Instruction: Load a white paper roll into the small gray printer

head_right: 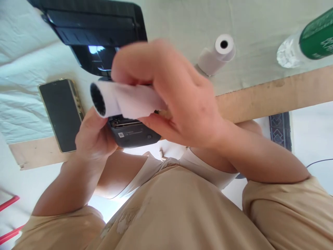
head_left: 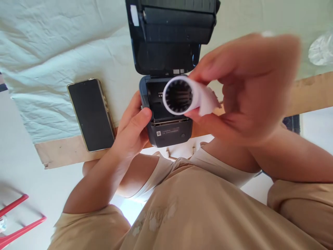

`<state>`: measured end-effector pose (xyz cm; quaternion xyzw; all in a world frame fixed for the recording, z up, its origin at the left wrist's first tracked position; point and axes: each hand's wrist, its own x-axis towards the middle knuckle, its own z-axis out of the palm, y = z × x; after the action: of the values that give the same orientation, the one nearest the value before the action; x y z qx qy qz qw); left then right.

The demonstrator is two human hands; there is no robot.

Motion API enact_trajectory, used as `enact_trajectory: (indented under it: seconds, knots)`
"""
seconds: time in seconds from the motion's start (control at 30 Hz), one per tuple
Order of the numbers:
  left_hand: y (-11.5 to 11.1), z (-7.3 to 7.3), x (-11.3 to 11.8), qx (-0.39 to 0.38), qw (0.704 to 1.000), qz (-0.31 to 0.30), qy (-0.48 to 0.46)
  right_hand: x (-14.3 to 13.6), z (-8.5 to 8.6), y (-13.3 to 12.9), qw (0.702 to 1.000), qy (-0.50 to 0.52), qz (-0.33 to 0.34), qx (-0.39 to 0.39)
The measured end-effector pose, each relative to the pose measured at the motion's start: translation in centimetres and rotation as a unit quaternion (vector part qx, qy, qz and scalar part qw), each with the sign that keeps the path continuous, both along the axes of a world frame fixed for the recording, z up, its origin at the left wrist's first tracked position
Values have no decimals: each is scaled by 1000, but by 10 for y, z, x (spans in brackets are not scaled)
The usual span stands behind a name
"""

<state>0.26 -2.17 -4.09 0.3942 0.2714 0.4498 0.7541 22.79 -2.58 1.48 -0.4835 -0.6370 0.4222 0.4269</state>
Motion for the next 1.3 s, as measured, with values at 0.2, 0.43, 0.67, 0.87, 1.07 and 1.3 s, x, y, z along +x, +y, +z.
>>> enact_trajectory:
  seconds: [0.2,0.43,0.67,0.87,1.07,1.3]
  knots:
    - [2,-3,1,0,999,-3,44,-10,-6,-1,930,-208,-32,301]
    - [-1,15,6,-30,996,17,82,-11,-14,-3,929,-242,-64,271]
    - [0,5,6,-10,996,35,85,-14,-15,-3,927,-230,-59,290]
    - [-1,2,6,5,997,28,76,-11,-15,-10,904,-201,-15,376]
    - [1,-4,1,26,998,7,63,-18,-22,-26,897,-241,26,371]
    - [7,-15,-7,58,994,-11,92,0,-7,-15,976,-56,-31,206]
